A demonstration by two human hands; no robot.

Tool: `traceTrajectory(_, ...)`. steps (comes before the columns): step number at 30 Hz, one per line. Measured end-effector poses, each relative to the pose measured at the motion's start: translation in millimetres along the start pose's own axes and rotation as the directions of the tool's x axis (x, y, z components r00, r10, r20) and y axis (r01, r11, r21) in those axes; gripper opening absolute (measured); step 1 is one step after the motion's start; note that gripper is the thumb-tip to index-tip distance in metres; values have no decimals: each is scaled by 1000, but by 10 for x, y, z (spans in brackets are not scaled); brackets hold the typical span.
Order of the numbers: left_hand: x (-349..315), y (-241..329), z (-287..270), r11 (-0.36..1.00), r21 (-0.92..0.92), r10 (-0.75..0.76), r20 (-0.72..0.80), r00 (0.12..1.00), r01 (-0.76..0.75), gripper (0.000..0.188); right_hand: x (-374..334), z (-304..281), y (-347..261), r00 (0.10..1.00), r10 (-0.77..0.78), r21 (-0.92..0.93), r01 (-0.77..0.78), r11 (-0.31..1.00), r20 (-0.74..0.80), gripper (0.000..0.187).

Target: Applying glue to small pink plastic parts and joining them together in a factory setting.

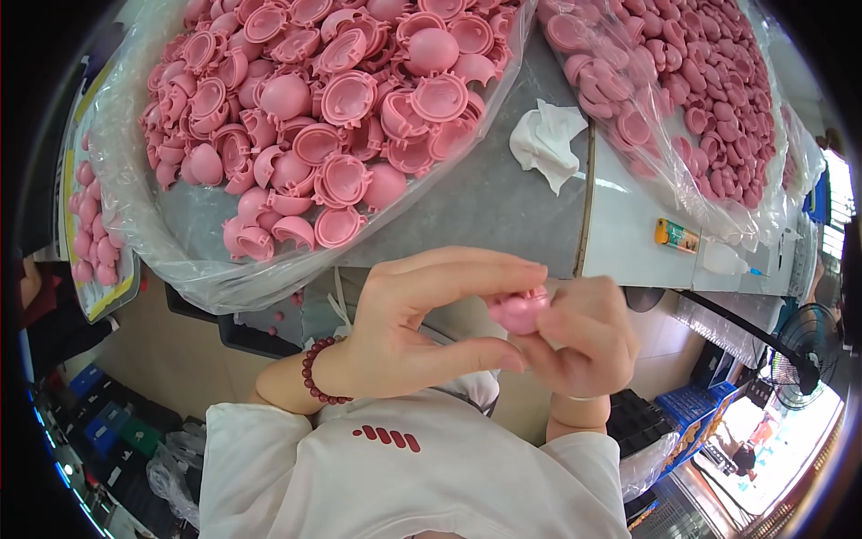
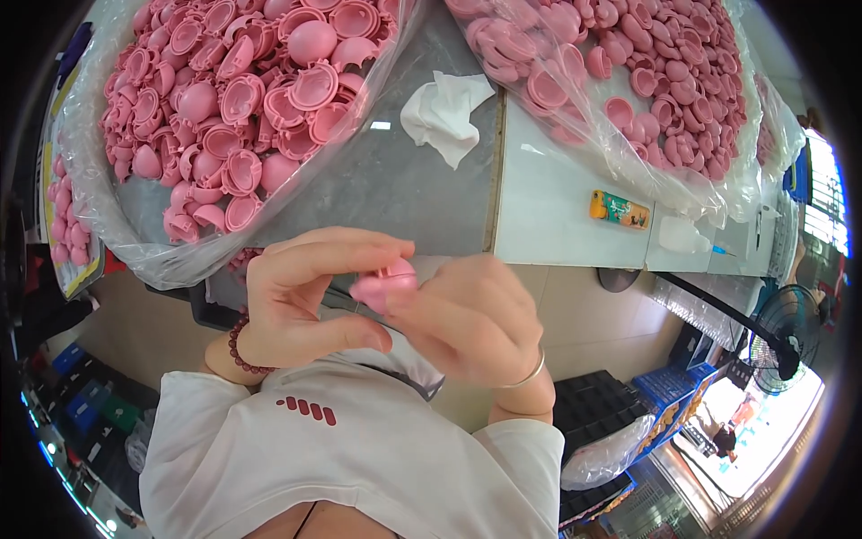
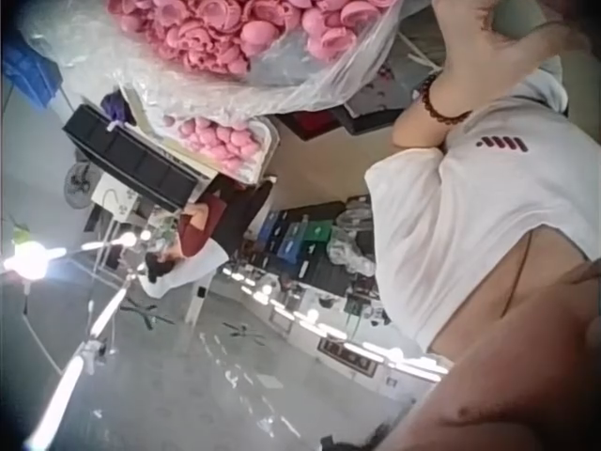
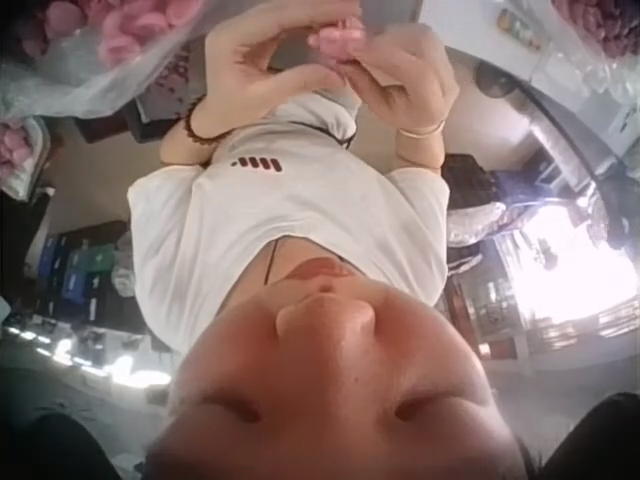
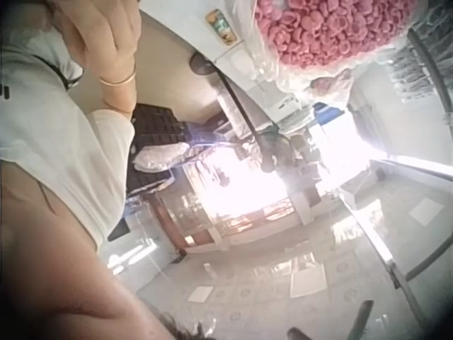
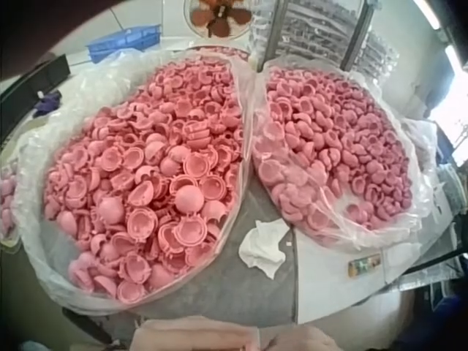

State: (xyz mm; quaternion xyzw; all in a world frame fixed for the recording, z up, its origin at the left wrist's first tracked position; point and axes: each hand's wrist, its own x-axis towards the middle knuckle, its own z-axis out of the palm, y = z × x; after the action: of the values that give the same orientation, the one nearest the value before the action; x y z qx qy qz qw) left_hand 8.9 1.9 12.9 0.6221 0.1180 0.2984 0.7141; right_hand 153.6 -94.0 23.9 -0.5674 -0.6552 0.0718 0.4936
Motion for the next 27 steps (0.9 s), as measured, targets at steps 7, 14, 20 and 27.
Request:
traceTrajectory(7,-13,-29,36,998,-42,-50,-121,991,45,46,-56,25,-74,999,-26,32,27,999,-47,28)
traceTrajectory(14,3,-3,-16,995,70,72,-32,997,-69,44,-203,-252,126,909,-85,-209,-3,978,-408,19)
traceTrajectory(20,7,-29,-27,992,-120,36,2,999,-36,43,-458,-1239,740,546,-239,-539,-496,680,-803,29)
traceTrajectory(27,1,-70,29,735,-672,-120,2,993,90,52,-469,-1468,1177,555,353,-124,-646,753,-753,32)
